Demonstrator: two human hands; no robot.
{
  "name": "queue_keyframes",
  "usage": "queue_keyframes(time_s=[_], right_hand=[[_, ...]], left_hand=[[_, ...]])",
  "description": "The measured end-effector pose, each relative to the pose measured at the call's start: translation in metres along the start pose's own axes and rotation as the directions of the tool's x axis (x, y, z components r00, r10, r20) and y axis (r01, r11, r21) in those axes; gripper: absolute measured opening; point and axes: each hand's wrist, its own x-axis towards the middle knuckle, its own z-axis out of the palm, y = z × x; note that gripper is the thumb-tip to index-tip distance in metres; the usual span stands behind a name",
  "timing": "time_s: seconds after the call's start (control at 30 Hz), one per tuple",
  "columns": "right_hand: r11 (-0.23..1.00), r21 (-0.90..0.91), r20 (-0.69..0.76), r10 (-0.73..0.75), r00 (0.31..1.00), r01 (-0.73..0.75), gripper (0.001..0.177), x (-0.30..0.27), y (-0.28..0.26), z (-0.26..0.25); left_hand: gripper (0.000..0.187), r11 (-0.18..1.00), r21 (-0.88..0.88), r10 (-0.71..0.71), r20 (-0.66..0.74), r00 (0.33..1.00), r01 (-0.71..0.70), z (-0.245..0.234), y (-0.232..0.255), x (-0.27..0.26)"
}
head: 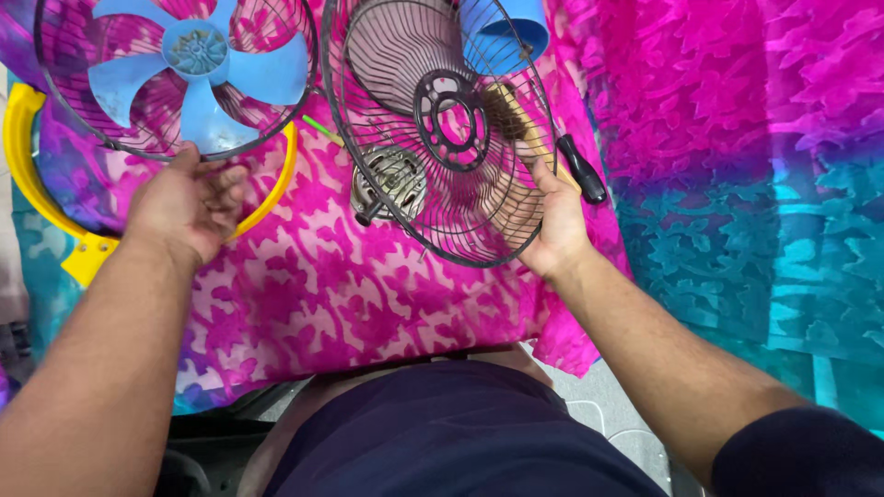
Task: The person disassembles a small electric fan by removing the motor housing and then reassembles it. They use a screwdriver to remove screws from the motor casing, separate the housing, and then place the motor back into the fan cage, securing it with screws.
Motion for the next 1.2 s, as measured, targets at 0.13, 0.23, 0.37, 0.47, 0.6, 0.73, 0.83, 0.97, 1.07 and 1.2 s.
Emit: queue_keyframes(time_s=[0.13, 0.23, 0.37, 0.47, 0.6, 0.73, 0.83, 0.97, 1.07, 1.2], right_hand=[[0.999, 0.043, 0.031, 0.003, 1.000, -0.005, 0.044, 0.000, -0.002, 0.001], [1.000, 0.021, 0.022, -0.019, 1.000, 0.019, 0.043, -0.002, -0.005, 0.000], [0.998, 0.064, -0.016, -0.024, 1.000, 0.025, 0.043, 0.000, -0.005, 0.002], [0.996, 0.085, -0.024, -0.039, 0.999, 0.041, 0.041, 0.000, -0.003, 0.003], [0.994, 0.102, 0.003, -0.040, 0.999, 0.039, 0.041, -0.001, -0.001, 0.006], [0.994, 0.085, -0.011, -0.067, 0.998, 0.068, 0.040, -0.005, 0.001, 0.008], [0.993, 0.031, -0.012, -0.114, 0.993, 0.115, 0.039, -0.008, 0.002, 0.008], [0.993, 0.095, -0.023, -0.073, 0.997, 0.075, 0.039, -0.013, 0.000, 0.007], [0.992, 0.108, 0.019, -0.070, 0.997, 0.068, 0.040, -0.018, -0.002, 0.011], [0.996, 0.031, 0.061, -0.086, 0.994, 0.085, 0.041, -0.027, -0.003, 0.025]], left_hand=[[0.030, 0.983, -0.164, 0.076, -0.018, 0.997, -0.078, -0.008, 0.009, -0.004], [0.036, 0.923, -0.327, 0.201, -0.037, 0.979, -0.202, -0.017, 0.015, -0.026], [0.034, 0.908, -0.274, 0.326, -0.008, 0.945, -0.316, -0.020, 0.020, -0.047], [0.034, 0.901, -0.026, 0.434, 0.016, 0.901, -0.434, -0.015, 0.004, -0.058], [0.053, 0.578, 0.488, 0.732, 0.043, 0.680, -0.653, 0.005, -0.041, -0.069], [0.061, -0.021, 0.866, 0.772, 0.331, 0.542, -0.499, 0.015, -0.058, -0.085], [0.033, -0.160, 0.892, 0.701, 0.404, 0.588, -0.422, 0.016, -0.059, -0.092], [0.020, -0.172, 0.907, 0.732, 0.380, 0.566, -0.385, 0.011, -0.047, -0.091], [0.024, -0.213, 0.891, 0.756, 0.410, 0.510, -0.401, 0.012, -0.039, -0.093], [0.042, 0.004, 0.734, 0.786, 0.418, 0.456, -0.680, 0.035, -0.035, -0.112]])
